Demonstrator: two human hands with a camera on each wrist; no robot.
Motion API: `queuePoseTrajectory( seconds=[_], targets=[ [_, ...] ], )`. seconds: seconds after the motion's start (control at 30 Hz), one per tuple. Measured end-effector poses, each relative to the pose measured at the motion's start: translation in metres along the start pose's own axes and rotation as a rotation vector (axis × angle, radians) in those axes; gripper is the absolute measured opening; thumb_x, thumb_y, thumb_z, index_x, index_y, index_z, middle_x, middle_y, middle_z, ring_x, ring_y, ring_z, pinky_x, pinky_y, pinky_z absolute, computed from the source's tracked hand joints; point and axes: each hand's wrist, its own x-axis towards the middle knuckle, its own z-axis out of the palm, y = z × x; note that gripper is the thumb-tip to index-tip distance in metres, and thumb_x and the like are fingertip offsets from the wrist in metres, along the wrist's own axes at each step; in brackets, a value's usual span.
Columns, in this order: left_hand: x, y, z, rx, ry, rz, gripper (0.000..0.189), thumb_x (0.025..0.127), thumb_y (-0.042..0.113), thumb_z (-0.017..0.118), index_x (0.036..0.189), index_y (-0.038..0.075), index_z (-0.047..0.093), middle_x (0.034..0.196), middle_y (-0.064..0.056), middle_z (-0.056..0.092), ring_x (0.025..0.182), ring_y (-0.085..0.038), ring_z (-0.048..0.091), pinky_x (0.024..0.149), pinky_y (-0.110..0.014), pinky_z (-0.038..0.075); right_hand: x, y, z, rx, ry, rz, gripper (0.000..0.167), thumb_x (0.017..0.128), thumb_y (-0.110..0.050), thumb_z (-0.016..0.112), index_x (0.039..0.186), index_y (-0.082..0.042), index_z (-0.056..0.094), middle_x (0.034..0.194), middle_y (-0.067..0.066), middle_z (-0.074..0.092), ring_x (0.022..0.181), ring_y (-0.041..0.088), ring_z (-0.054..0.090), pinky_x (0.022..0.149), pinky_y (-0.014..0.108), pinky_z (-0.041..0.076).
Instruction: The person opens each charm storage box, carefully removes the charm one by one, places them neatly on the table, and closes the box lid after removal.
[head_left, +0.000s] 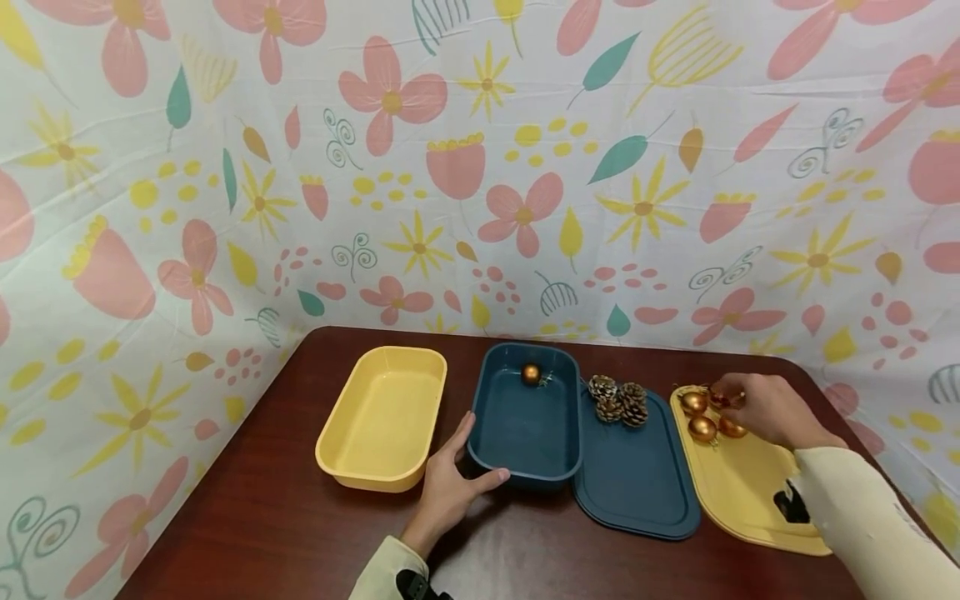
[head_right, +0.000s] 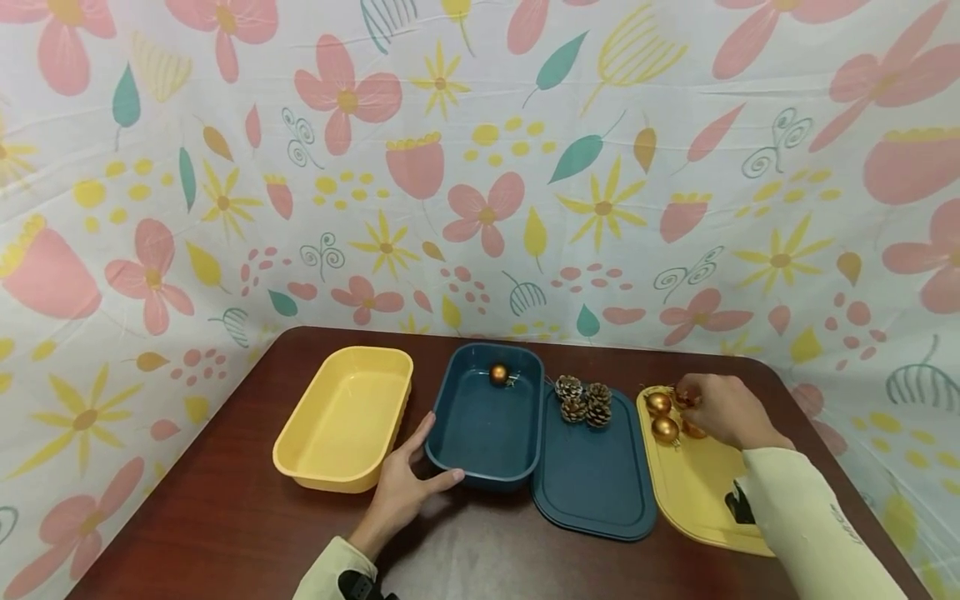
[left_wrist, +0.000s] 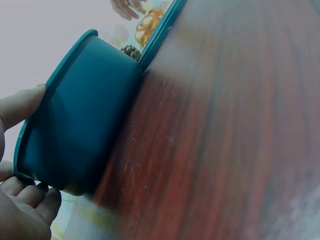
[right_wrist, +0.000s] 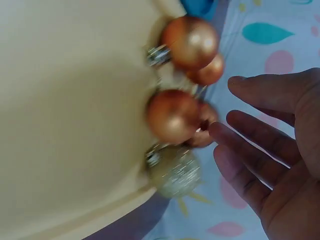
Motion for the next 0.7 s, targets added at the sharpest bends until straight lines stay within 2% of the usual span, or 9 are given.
queuePoseTrajectory(
  seconds=[0.13, 0.47, 0.7],
  targets=[
    [0.0, 0.0, 0.0, -0.002, 0.001, -0.01, 0.095, 0.078, 0.033, 0.087, 0.157, 0.015, 0.037, 0.164, -0.005, 0.033, 0.146, -0.03, 0.043, 0.115, -0.051, 0.04, 0.009, -0.015, -0.004, -0.006, 0.003, -0.039, 0.021, 0.085, -0.011, 0.075, 0.104, -0.003, 0.074, 0.097, 0.017, 0.075, 0.082, 0.029, 0.07, 0.065, 0.043, 0.056],
    [0.0, 0.0, 0.001, 0.0, 0.004, -0.002, 0.095, 0.078, 0.034, 0.087, 0.157, 0.014, 0.037, 0.164, -0.004, 0.034, 0.145, -0.031, 0.044, 0.115, -0.05, 0.04, 0.024, -0.047, -0.011, -0.012, -0.016, -0.106, 0.021, 0.085, -0.008, 0.073, 0.106, -0.006, 0.075, 0.102, 0.015, 0.075, 0.083, 0.025, 0.068, 0.07, 0.043, 0.057],
    [0.0, 0.0, -0.001, 0.003, 0.004, 0.006, 0.096, 0.077, 0.035, 0.087, 0.157, 0.013, 0.037, 0.164, -0.004, 0.034, 0.146, -0.03, 0.044, 0.114, -0.05, 0.041, 0.038, -0.075, -0.011, -0.002, -0.011, -0.141, 0.026, 0.085, -0.012, 0.075, 0.111, -0.004, 0.073, 0.106, 0.017, 0.074, 0.067, 0.013, 0.058, 0.064, 0.034, 0.05]
  ],
)
